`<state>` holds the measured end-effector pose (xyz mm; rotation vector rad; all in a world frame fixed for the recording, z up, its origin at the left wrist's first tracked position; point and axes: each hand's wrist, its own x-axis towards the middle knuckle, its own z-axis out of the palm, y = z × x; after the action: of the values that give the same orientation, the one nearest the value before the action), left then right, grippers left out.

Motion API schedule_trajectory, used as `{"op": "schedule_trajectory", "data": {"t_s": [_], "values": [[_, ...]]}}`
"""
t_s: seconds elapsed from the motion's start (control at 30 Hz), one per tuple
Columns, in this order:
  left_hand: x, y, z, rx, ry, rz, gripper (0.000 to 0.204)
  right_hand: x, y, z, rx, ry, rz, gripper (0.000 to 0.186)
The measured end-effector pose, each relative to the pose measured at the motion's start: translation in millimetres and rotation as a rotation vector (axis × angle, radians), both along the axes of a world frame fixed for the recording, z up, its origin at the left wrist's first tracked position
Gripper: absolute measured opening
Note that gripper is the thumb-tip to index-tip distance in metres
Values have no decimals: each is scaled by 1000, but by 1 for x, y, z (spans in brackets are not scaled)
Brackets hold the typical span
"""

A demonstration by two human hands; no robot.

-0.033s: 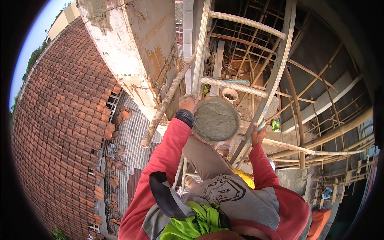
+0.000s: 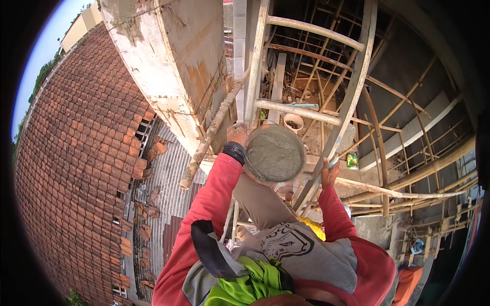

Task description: The person scoops wet cement from a bucket with a trowel and applies it to a vertical concrete pillar. The person repeatedly smooths the surface of the pillar while standing on scaffolding.

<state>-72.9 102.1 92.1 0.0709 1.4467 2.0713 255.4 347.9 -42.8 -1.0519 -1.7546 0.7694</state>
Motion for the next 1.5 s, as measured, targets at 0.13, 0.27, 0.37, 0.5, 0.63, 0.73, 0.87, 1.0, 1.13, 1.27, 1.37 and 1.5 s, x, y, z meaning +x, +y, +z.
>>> {"op": "schedule_trajectory", "data": {"t_s": [0.13, 0.27, 0.37, 0.5, 0.63, 0.73, 0.87, 1.0, 1.13, 1.27, 1.37, 1.5], "values": [[-26, -10, -58, -196, 322, -10, 24, 0, 8, -5, -46, 11, 50, 67], [-30, -4, -73, -236, 523, 90, 28, -1, 4, 11, -54, -61, 29, 67], [-18, 0, -48, -310, 609, 102, 29, 6, 6, 17, 12, -207, -87, 66], [-16, -19, -49, -581, 749, 101, 31, 12, -17, 48, 205, -273, -151, 64], [-4, -37, -47, -697, 790, 44, 48, 43, -25, 136, 33, -419, 31, 62], [6, -50, -66, -840, 829, 23, 56, 71, -33, 180, 154, -482, 14, 53], [18, -62, -91, -753, 1004, -65, 62, 95, -42, 207, 205, -480, 187, 47], [21, -63, -102, -678, 900, -58, 54, 71, -77, 296, 221, -1073, 458, 35], [16, -65, -105, -526, 699, -28, 50, 30, -87, 309, 384, -1431, 686, 32], [21, -59, -116, -437, 624, 15, 49, -28, -99, 278, 376, -1471, 770, 28], [17, -57, -125, -559, 684, 40, 48, -64, -110, 252, 240, -1390, 801, 33], [22, -60, -117, -319, 547, -31, 50, -74, -95, 204, 46, -1168, 816, 42]]}}
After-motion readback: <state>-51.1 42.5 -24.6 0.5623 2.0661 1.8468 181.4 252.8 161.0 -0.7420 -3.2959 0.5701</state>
